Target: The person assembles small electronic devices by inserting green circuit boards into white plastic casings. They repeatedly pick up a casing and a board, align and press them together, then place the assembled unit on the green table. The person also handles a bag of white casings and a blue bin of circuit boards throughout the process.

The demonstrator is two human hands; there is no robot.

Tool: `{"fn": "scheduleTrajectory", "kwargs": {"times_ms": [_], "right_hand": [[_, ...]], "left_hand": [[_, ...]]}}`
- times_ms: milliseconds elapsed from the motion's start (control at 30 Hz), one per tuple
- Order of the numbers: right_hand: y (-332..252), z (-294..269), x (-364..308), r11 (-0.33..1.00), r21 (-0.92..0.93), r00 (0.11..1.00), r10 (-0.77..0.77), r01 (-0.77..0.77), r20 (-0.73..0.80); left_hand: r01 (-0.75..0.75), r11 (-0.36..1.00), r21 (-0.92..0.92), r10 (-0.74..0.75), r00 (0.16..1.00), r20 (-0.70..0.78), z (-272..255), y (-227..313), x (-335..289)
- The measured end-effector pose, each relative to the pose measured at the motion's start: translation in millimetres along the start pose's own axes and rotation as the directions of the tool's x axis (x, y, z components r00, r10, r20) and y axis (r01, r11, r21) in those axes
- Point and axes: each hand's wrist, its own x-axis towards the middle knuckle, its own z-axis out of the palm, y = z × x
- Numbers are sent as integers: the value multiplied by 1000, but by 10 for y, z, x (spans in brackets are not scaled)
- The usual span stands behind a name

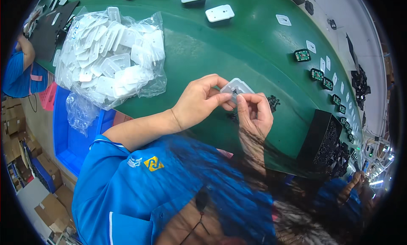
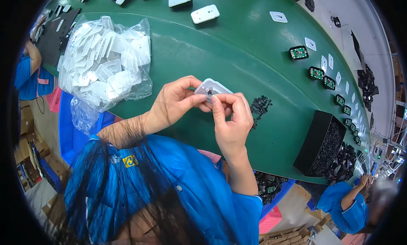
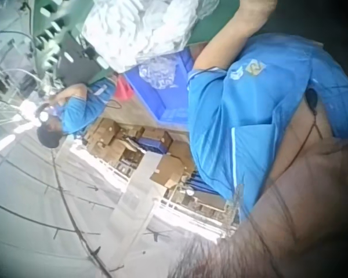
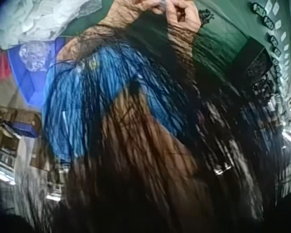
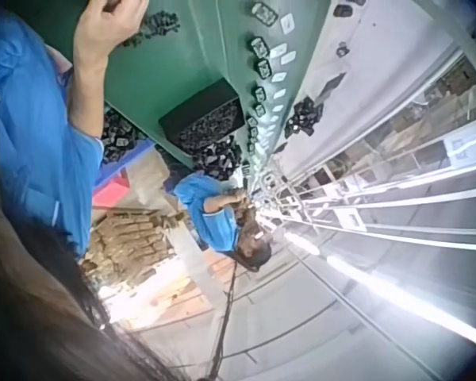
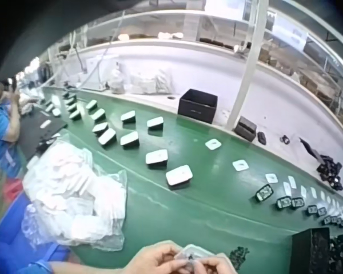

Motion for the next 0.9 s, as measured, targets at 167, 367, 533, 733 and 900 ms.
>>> {"fn": "scheduleTrajectory", "kwargs": {"times_ms": [167,367,533,733,900], "right_hand": [[11,102,-31,1000,4,997,9,-8,-81],[32,245,-110,985,171,984,55,-25,-170],[42,266,-131,957,289,989,70,-30,-130],[111,182,-137,998,50,995,-44,48,-91],[-52,-13,-71,997,-56,989,-65,57,-136]], "left_hand": [[-80,996,-30,79,997,-10,7,-17,-41],[-342,931,126,347,937,-22,50,-158,-31],[-356,915,192,352,934,52,-32,-129,-15],[-323,940,109,318,946,61,-43,-147,26],[-187,971,-149,195,980,40,-13,-98,-3]]}}
